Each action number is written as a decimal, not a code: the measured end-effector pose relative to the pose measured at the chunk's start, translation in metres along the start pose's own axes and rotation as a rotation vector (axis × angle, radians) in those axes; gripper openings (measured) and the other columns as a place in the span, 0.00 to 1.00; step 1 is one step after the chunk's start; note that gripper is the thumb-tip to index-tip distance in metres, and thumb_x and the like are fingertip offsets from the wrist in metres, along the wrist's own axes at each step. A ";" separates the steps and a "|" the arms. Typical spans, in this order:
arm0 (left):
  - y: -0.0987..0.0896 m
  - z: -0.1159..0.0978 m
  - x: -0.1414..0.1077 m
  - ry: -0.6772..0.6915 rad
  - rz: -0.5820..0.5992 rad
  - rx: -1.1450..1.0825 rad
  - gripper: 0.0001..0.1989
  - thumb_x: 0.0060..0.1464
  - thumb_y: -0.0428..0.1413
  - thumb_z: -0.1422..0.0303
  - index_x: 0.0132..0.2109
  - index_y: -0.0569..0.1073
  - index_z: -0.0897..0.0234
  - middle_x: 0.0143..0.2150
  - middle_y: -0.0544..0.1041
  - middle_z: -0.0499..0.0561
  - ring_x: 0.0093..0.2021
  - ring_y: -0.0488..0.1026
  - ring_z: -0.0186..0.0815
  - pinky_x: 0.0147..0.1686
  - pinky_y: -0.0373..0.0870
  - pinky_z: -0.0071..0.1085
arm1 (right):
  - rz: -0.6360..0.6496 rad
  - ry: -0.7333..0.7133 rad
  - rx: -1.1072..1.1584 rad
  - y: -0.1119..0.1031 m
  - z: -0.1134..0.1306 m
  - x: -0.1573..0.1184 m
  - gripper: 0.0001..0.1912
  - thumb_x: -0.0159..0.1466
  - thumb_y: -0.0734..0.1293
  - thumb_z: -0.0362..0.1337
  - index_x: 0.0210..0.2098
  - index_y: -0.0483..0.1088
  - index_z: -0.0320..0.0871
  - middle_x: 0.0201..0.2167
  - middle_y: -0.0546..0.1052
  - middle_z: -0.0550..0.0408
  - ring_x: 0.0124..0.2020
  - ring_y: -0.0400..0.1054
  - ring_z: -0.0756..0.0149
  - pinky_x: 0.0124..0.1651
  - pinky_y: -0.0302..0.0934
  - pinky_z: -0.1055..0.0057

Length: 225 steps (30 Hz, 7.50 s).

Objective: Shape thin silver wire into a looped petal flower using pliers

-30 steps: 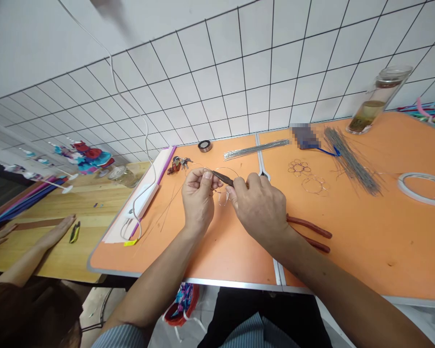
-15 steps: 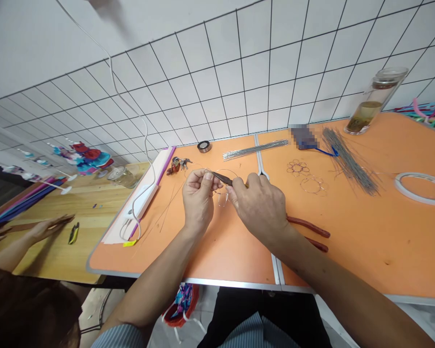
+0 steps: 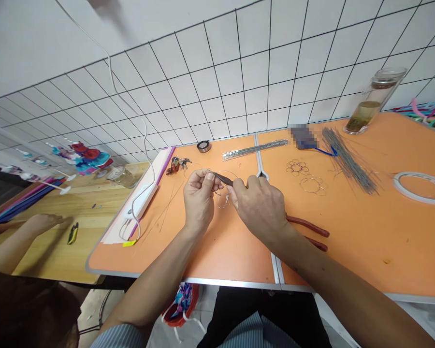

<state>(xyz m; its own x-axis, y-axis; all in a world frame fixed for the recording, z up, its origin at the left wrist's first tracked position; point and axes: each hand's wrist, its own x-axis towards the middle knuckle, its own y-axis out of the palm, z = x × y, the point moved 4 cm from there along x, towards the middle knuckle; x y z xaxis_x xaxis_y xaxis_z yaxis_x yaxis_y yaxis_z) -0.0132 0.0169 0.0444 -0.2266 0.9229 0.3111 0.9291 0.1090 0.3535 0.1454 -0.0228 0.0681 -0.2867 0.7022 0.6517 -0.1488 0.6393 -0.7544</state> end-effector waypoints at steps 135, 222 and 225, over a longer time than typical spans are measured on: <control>0.010 0.029 -0.005 -0.751 0.379 -0.077 0.04 0.55 0.65 0.76 0.32 0.79 0.69 0.32 0.84 0.54 0.29 0.81 0.32 0.32 0.74 0.27 | 1.153 0.805 1.869 0.077 -0.060 -0.009 0.19 0.55 0.86 0.39 0.34 0.76 0.39 0.25 0.72 0.60 0.25 0.64 0.77 0.25 0.59 0.81; -0.008 0.031 0.009 -0.546 0.102 -0.006 0.10 0.59 0.70 0.68 0.34 0.78 0.67 0.40 0.86 0.56 0.32 0.82 0.31 0.37 0.79 0.28 | 0.526 0.155 0.714 0.010 -0.071 0.013 0.27 0.79 0.61 0.56 0.30 0.74 0.47 0.26 0.74 0.51 0.31 0.66 0.57 0.36 0.51 0.61; -0.007 0.031 0.008 -0.550 0.113 -0.020 0.10 0.59 0.70 0.68 0.34 0.78 0.67 0.38 0.86 0.55 0.33 0.83 0.32 0.39 0.80 0.29 | 0.629 0.167 0.685 0.015 -0.069 0.009 0.26 0.79 0.60 0.53 0.30 0.73 0.47 0.27 0.75 0.52 0.31 0.66 0.59 0.35 0.51 0.62</control>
<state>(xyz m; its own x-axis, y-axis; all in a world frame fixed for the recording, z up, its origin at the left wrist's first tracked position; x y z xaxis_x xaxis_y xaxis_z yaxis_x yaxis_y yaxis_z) -0.0121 0.0353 0.0172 0.0647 0.9856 -0.1562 0.9316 -0.0035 0.3635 0.2058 0.0152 0.0681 -0.3724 0.9253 0.0717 -0.5519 -0.1587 -0.8187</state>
